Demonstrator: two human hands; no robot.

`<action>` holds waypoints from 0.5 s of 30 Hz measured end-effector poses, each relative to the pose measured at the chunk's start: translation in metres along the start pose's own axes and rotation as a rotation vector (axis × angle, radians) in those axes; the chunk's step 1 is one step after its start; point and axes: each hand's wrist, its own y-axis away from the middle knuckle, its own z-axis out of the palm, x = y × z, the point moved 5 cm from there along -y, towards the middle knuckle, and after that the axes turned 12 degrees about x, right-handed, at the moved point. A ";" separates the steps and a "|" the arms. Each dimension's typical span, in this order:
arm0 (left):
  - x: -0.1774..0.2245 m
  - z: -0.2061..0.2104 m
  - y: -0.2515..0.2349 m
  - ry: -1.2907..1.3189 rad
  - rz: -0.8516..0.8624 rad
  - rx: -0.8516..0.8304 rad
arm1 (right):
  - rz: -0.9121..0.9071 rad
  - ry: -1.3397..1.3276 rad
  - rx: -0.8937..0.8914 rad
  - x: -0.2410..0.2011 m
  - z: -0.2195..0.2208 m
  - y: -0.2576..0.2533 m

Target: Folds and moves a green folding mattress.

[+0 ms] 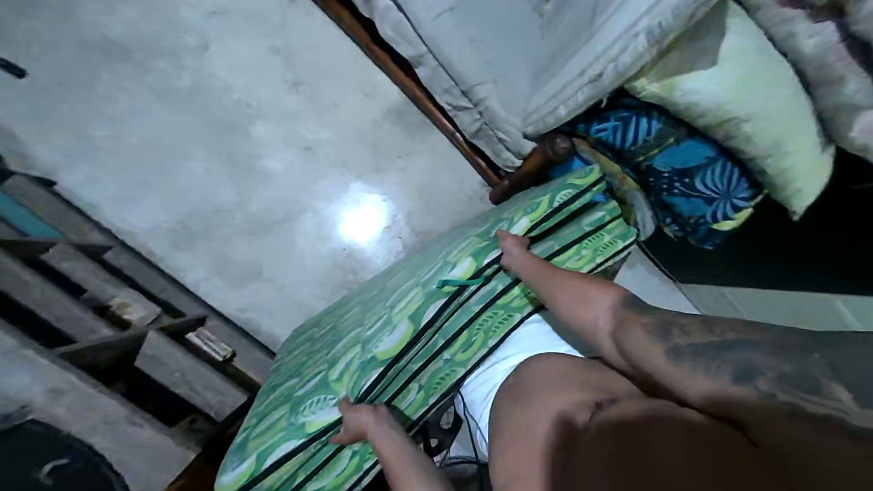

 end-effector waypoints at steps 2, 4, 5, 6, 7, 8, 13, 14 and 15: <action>0.000 -0.005 -0.024 0.023 -0.006 -0.012 | 0.039 -0.013 -0.039 0.009 -0.001 0.021; 0.010 -0.008 -0.036 0.045 -0.006 -0.016 | 0.091 -0.040 -0.087 0.016 -0.001 0.034; 0.015 -0.007 -0.040 0.061 -0.010 -0.017 | 0.106 -0.048 -0.103 0.019 -0.003 0.039; 0.020 -0.007 -0.042 0.077 -0.013 -0.023 | 0.112 -0.054 -0.111 0.020 -0.004 0.043; 0.022 -0.009 -0.048 0.090 -0.010 -0.035 | 0.119 -0.052 -0.113 0.022 -0.006 0.045; 0.020 -0.010 -0.056 0.100 -0.003 -0.046 | 0.123 -0.042 -0.112 0.024 -0.009 0.047; 0.045 -0.014 -0.055 0.115 0.050 -0.039 | 0.124 -0.110 -0.150 0.035 -0.014 0.050; 0.044 -0.013 -0.055 0.107 0.063 -0.037 | 0.120 -0.141 -0.168 0.041 -0.013 0.043; 0.041 -0.010 -0.056 0.094 0.072 -0.039 | 0.119 -0.168 -0.187 0.048 -0.010 0.033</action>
